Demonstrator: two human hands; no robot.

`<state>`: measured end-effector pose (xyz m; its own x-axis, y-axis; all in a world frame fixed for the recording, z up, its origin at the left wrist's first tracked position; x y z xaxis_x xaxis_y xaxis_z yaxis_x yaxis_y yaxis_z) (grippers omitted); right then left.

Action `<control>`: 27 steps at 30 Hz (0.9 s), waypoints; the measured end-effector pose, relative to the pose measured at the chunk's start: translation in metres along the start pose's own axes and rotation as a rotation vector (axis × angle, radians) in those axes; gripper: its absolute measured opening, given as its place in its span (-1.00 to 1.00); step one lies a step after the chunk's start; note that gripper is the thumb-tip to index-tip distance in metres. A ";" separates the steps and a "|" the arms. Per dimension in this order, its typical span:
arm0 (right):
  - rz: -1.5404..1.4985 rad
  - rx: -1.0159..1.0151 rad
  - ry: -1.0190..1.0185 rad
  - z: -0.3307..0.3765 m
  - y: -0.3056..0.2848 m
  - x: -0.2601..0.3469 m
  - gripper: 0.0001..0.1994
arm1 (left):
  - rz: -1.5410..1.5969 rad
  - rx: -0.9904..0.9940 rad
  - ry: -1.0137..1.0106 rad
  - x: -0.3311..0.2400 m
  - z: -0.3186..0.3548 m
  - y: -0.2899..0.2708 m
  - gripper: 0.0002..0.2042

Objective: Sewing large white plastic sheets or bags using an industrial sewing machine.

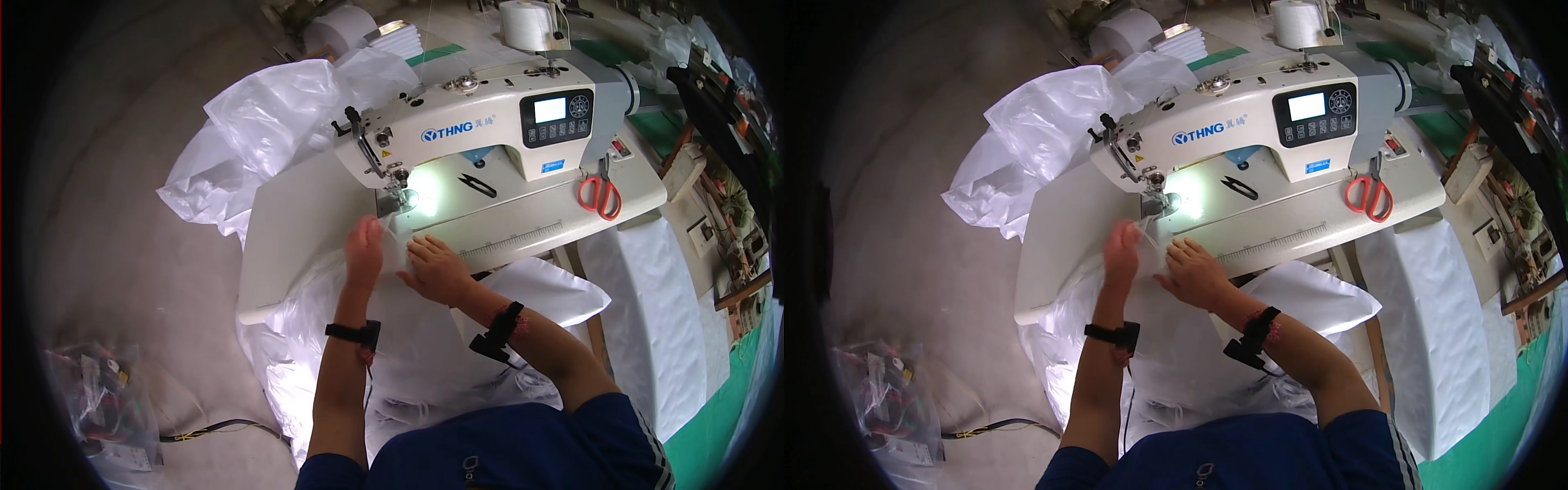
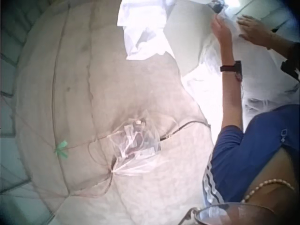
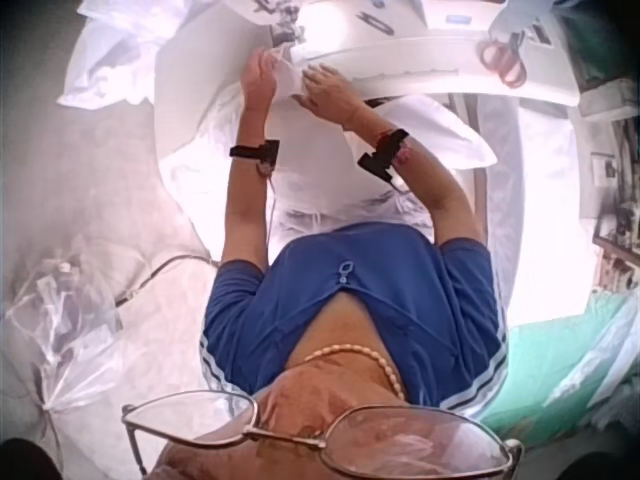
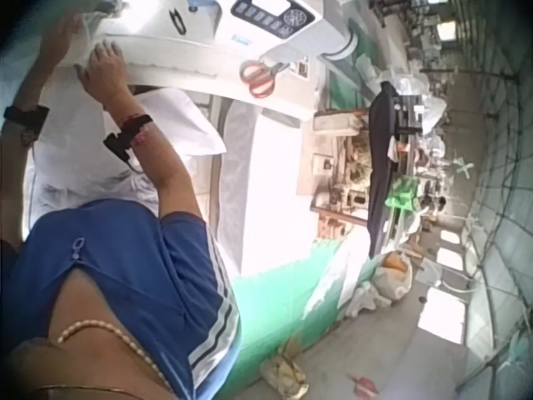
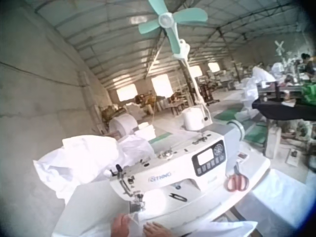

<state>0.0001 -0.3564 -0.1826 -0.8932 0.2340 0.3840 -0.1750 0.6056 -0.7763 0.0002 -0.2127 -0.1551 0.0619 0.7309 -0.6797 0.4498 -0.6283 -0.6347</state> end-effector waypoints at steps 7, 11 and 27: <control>-0.020 -0.016 0.034 0.001 -0.006 0.002 -0.52 | -0.351 0.290 -0.005 0.004 -0.005 0.027 -0.87; 0.068 -0.082 0.035 0.004 -0.012 0.004 -0.56 | -0.387 0.169 -0.023 0.021 -0.004 0.039 -0.87; -0.619 0.073 0.584 -0.004 0.000 -0.052 -0.52 | -0.124 0.113 0.065 -0.010 0.000 0.023 -0.91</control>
<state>0.0485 -0.3656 -0.2008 -0.2745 0.2438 0.9302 -0.6056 0.7075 -0.3642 0.0103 -0.2349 -0.1626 0.0716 0.8180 -0.5708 0.3547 -0.5557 -0.7519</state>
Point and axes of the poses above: each hand's wrist, its own z-axis away from the middle knuckle, its own y-axis out of the palm, x = y × z, the point moved 10 cm from there along -z, towards the middle knuckle, and after that the axes turned 11 degrees about x, right-handed, at the moved point
